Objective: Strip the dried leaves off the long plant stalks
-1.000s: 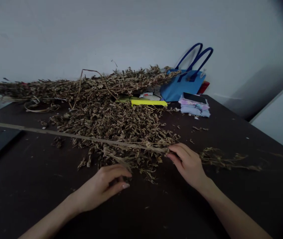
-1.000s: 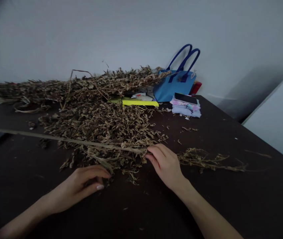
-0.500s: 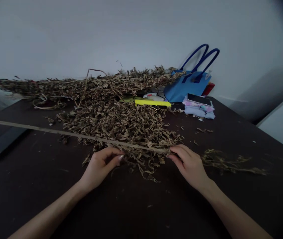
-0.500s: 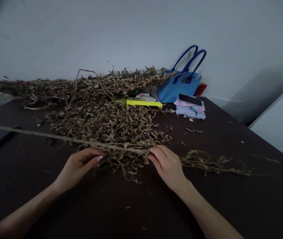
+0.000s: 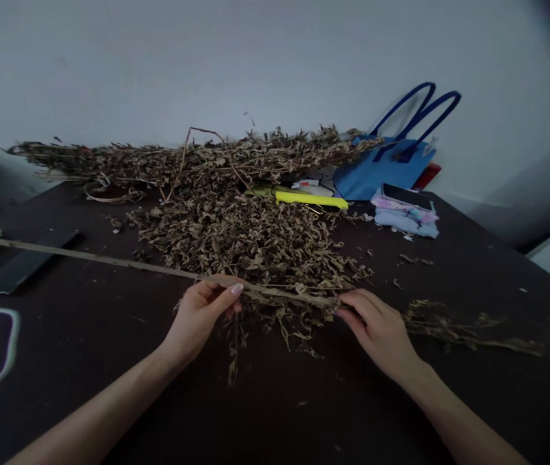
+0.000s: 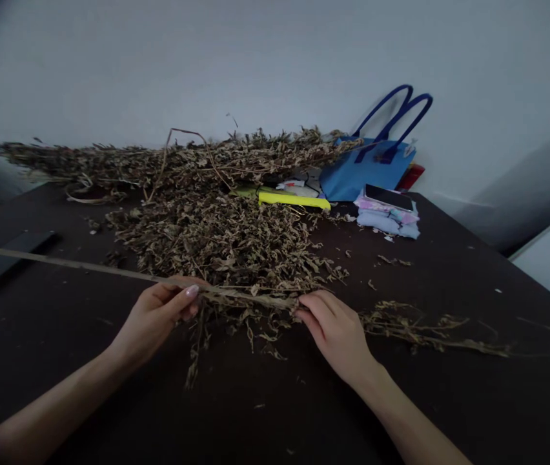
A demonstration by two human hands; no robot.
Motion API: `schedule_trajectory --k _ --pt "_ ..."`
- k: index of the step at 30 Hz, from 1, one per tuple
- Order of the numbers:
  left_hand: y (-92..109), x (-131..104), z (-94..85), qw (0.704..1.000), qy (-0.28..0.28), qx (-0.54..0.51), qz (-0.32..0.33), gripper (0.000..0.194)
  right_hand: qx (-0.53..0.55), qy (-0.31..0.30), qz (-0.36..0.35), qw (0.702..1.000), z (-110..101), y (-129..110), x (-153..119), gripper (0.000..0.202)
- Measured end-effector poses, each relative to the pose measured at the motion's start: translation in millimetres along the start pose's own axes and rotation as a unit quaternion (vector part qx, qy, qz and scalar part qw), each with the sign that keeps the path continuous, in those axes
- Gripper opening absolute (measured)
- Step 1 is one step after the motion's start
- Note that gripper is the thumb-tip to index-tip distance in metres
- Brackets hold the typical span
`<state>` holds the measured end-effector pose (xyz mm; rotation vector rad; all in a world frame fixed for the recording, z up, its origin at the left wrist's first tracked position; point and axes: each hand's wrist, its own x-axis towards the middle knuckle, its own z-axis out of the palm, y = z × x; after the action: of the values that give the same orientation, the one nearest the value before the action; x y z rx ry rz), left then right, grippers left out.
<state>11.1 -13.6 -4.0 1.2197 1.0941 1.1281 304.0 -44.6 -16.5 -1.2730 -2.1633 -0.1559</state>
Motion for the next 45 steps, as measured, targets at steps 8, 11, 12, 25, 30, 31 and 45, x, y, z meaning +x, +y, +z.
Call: schedule_trajectory --k 8,11,12,25,30,31,45 --pt "0 8 -9.3 0.977 -0.067 0.178 0.096 0.03 -0.015 -0.023 0.002 1.0 1 4 1 0.012" --pt "0 10 -14.0 0.964 -0.08 0.227 0.117 0.035 -0.024 -0.03 -0.004 0.999 1 5 0 0.012" --pt "0 10 -15.0 0.96 -0.082 0.238 0.119 0.036 -0.026 -0.031 -0.006 0.999 1 5 0 0.012" --pt "2 11 -13.0 0.969 -0.075 0.218 0.085 0.034 -0.014 -0.057 0.001 0.998 5 6 -2 0.01" --pt "0 10 -13.5 0.967 -0.051 0.23 0.1 0.036 -0.009 -0.05 -0.006 0.999 4 4 -1 0.011" --pt "-1 10 -14.2 0.965 -0.037 0.238 0.106 0.038 -0.01 -0.046 -0.007 0.999 4 5 -1 0.011" --pt "3 11 -13.5 0.988 -0.001 0.15 0.038 0.036 -0.047 -0.013 0.002 0.999 6 8 -1 0.012"
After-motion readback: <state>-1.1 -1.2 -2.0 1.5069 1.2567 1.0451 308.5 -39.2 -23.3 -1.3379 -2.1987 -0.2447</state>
